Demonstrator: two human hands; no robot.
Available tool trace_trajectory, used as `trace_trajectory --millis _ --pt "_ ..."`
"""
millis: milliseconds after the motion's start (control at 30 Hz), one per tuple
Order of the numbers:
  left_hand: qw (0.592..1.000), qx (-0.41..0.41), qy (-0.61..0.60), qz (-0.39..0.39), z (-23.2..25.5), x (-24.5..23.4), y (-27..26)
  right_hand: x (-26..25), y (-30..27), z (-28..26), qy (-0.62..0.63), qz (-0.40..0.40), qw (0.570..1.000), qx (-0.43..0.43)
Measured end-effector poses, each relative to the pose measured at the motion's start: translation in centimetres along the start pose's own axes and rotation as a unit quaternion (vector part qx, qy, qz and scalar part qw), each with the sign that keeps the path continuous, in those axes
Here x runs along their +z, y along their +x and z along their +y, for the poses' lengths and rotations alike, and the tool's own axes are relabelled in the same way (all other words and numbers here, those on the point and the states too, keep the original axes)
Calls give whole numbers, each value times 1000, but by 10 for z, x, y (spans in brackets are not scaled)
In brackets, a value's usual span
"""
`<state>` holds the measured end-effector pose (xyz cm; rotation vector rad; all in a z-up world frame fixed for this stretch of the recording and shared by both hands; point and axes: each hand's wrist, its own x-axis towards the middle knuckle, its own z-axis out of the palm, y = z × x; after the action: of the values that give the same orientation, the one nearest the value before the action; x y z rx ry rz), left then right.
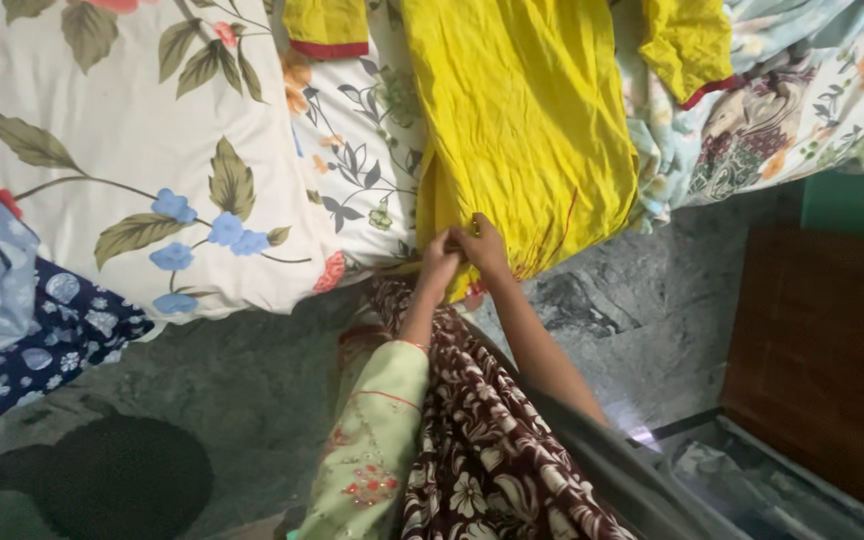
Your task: The person folds a yellow garment by hand on a bed, smoothing the fabric and tucking in the sleeves before folding the body into a square.
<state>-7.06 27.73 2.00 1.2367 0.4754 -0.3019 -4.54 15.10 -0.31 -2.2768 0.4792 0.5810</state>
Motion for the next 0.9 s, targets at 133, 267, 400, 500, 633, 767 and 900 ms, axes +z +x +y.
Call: trace_trajectory --millis 133,267,400,500,633,767,900 --pt "965 -64 250 49 -25 -27 12 -18 -12 -7 -8 -7 1000 21" --pt "904 100 400 110 -49 -54 43 -38 -26 -32 -48 40 998 0" --pt "811 199 540 106 -74 -53 51 -56 -36 -45 -179 90 970 -139" --pt "924 93 368 40 -64 -49 52 -97 -22 -38 -284 43 951 -113" --pt "962 47 268 -5 -11 -23 32 -179 -18 -43 -291 298 900 -125" --pt "901 67 423 -64 33 -10 25 -136 -58 -24 -171 231 936 -205" --pt "894 -62 434 -88 26 -37 34 -13 -85 -18 -172 -39 965 -193"
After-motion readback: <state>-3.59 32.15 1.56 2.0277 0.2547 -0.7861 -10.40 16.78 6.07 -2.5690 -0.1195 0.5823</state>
